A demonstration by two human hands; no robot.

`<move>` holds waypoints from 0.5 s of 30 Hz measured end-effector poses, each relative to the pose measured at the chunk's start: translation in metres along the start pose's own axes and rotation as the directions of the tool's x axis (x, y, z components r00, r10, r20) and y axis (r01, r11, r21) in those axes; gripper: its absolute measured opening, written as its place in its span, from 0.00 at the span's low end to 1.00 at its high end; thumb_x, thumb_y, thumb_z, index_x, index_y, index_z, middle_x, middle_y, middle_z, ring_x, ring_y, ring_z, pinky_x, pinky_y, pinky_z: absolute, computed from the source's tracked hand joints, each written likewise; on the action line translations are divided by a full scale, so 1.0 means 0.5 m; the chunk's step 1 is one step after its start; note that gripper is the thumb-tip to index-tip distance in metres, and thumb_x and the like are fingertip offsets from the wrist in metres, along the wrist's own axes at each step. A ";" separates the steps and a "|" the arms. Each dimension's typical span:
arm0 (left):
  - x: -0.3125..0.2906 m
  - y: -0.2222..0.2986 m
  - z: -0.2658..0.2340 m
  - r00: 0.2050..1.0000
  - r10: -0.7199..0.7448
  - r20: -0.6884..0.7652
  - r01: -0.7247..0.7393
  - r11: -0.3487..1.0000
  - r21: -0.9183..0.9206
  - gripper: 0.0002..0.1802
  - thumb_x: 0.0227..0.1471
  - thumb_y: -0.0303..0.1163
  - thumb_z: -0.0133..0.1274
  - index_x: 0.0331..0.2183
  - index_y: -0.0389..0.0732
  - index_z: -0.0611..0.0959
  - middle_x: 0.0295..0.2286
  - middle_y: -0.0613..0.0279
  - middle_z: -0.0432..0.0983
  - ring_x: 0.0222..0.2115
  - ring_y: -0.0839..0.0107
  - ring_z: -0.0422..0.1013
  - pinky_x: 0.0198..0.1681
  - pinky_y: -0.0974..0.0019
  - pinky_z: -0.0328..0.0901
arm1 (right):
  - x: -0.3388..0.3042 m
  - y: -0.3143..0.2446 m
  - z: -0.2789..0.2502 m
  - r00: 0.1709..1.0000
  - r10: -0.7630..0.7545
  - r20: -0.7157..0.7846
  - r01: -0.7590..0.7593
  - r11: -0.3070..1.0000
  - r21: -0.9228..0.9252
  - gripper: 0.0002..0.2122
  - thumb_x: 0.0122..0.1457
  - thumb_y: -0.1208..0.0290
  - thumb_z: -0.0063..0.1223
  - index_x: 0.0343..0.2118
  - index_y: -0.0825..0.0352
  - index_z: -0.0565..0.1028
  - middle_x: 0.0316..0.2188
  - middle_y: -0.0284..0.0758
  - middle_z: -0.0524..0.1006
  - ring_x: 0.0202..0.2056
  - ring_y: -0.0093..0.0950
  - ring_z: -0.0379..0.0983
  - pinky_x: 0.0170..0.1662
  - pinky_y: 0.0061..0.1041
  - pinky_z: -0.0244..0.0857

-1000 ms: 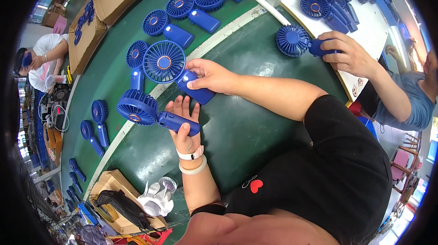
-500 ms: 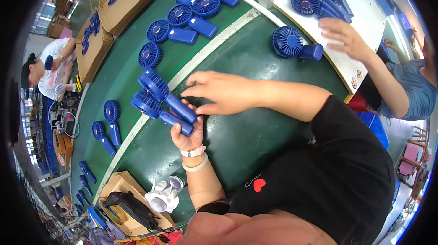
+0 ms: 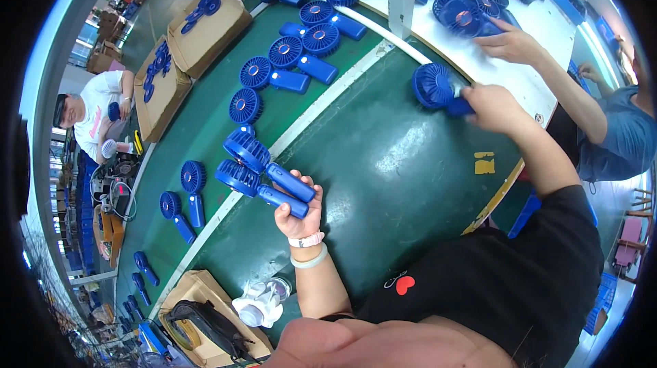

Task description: The person assembles and inspects blue handheld fans on a production line by hand.

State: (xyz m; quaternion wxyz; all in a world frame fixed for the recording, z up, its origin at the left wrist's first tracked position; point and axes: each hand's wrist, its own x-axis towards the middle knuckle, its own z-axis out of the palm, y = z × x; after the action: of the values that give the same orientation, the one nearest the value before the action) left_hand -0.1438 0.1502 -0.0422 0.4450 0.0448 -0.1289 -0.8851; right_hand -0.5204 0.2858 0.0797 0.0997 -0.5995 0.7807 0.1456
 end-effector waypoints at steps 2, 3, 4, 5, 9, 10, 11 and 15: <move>-0.001 0.004 0.001 1.000 0.012 -0.006 -0.012 1.000 0.008 0.35 0.38 0.28 0.56 0.51 0.55 0.66 0.48 0.57 0.64 0.47 0.57 0.64 0.49 0.50 0.61 | 0.005 -0.026 -0.045 0.980 -0.130 0.151 -0.003 0.748 0.664 0.16 0.50 0.58 0.53 0.35 0.66 0.73 0.22 0.40 0.75 0.24 0.24 0.73 0.23 0.22 0.65; -0.001 0.005 0.002 0.999 0.028 -0.015 -0.028 1.000 0.012 0.35 0.38 0.29 0.56 0.51 0.55 0.66 0.48 0.57 0.64 0.47 0.58 0.64 0.48 0.50 0.61 | 0.015 -0.040 -0.056 0.942 -0.182 0.282 -0.196 0.384 0.902 0.17 0.53 0.55 0.50 0.33 0.67 0.73 0.20 0.38 0.75 0.20 0.20 0.72 0.20 0.17 0.64; -0.002 0.006 0.003 0.999 0.046 -0.025 -0.045 0.999 0.016 0.34 0.37 0.29 0.56 0.50 0.55 0.67 0.48 0.57 0.65 0.47 0.58 0.64 0.48 0.50 0.61 | 0.037 -0.055 -0.061 0.939 -0.250 0.235 -0.199 0.162 0.967 0.19 0.57 0.51 0.44 0.32 0.67 0.73 0.17 0.34 0.74 0.12 0.16 0.65 0.15 0.12 0.57; 0.001 0.003 0.005 0.999 0.045 -0.022 -0.044 0.999 0.015 0.34 0.37 0.29 0.56 0.50 0.55 0.67 0.48 0.57 0.65 0.47 0.58 0.64 0.48 0.50 0.61 | 0.064 -0.069 -0.068 0.932 -0.280 0.230 -0.215 0.084 0.973 0.19 0.58 0.51 0.43 0.32 0.67 0.73 0.16 0.34 0.73 0.10 0.15 0.61 0.13 0.12 0.52; 0.005 0.006 0.010 0.997 0.066 -0.030 -0.066 0.998 0.015 0.34 0.36 0.31 0.57 0.49 0.56 0.68 0.47 0.59 0.65 0.46 0.60 0.63 0.47 0.52 0.61 | 0.193 -0.207 -0.147 0.923 -0.368 0.112 -0.143 -0.056 0.988 0.23 0.57 0.48 0.41 0.26 0.67 0.75 0.10 0.31 0.69 0.07 0.14 0.50 0.10 0.16 0.41; 0.005 0.004 0.012 0.997 0.072 -0.022 -0.072 0.997 0.005 0.34 0.36 0.31 0.57 0.49 0.57 0.68 0.47 0.59 0.65 0.46 0.60 0.63 0.47 0.52 0.61 | 0.257 -0.229 -0.153 0.888 -0.460 0.029 -0.052 -0.037 0.998 0.24 0.58 0.48 0.41 0.23 0.69 0.74 0.09 0.29 0.67 0.08 0.13 0.51 0.11 0.16 0.41; 0.006 0.003 0.012 0.997 0.077 -0.015 -0.078 0.997 -0.009 0.34 0.36 0.31 0.57 0.49 0.57 0.68 0.47 0.59 0.65 0.46 0.60 0.63 0.47 0.52 0.61 | 0.308 -0.266 -0.179 0.896 -0.443 -0.018 -0.015 -0.071 0.997 0.21 0.57 0.50 0.44 0.26 0.68 0.72 0.17 0.33 0.73 0.08 0.12 0.54 0.09 0.13 0.43; 0.000 0.000 0.008 0.993 0.117 -0.029 -0.117 0.993 0.021 0.36 0.36 0.29 0.57 0.51 0.56 0.67 0.47 0.59 0.65 0.47 0.59 0.63 0.48 0.50 0.61 | 0.503 -0.403 -0.280 0.857 -0.301 -0.418 0.405 -0.109 0.908 0.17 0.56 0.63 0.50 0.46 0.67 0.69 0.30 0.33 0.74 0.25 0.15 0.68 0.29 0.14 0.65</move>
State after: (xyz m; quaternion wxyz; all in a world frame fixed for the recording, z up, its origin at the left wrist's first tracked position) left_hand -0.1447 0.1509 -0.0384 0.4974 0.0545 -0.1331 -0.8555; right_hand -0.3888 -0.0390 0.1063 0.4931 -0.5426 0.4665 -0.4949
